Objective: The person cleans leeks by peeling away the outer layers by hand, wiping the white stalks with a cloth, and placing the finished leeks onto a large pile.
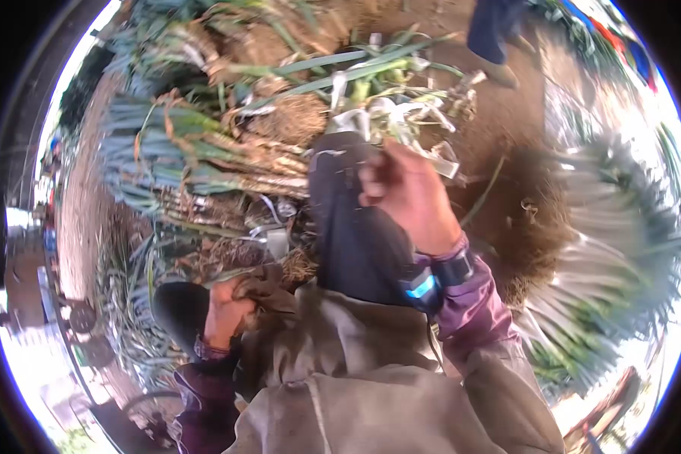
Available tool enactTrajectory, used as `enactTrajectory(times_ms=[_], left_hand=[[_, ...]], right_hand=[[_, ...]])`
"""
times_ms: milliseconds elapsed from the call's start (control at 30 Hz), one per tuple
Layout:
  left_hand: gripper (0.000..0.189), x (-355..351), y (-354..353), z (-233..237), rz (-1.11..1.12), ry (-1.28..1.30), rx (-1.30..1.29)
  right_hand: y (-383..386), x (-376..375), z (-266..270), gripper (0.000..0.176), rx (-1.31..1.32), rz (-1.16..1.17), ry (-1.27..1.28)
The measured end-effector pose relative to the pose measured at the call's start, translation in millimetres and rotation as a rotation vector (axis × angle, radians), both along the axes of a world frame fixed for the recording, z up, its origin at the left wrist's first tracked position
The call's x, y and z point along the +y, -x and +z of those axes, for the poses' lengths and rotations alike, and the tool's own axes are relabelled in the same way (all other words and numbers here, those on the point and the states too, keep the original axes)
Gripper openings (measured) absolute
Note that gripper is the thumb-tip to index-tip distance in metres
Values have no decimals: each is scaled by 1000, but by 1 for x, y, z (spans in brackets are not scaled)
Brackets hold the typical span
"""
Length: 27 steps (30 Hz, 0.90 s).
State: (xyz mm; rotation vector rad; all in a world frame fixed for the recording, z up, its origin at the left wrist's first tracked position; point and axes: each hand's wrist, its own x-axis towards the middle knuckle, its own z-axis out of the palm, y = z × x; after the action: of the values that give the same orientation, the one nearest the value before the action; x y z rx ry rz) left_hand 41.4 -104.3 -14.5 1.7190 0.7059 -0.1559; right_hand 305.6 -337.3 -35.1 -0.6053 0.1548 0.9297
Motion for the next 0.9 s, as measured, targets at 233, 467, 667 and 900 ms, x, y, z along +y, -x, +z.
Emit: enactTrajectory(times_ms=[233,467,667,900], left_hand=[[13,4,92,14,172,-400,33],[14,14,125,26,649,58,-26],[18,19,129,28,834,8,-36],[23,-32,179,67,948,-448,219]], right_hand=[[41,226,-77,31,-1167,366,624],[28,237,-199,35,-1585,698,1230],[28,253,-216,21,-1617,750,1505],[74,266,-206,35,-1653,1008,796]])
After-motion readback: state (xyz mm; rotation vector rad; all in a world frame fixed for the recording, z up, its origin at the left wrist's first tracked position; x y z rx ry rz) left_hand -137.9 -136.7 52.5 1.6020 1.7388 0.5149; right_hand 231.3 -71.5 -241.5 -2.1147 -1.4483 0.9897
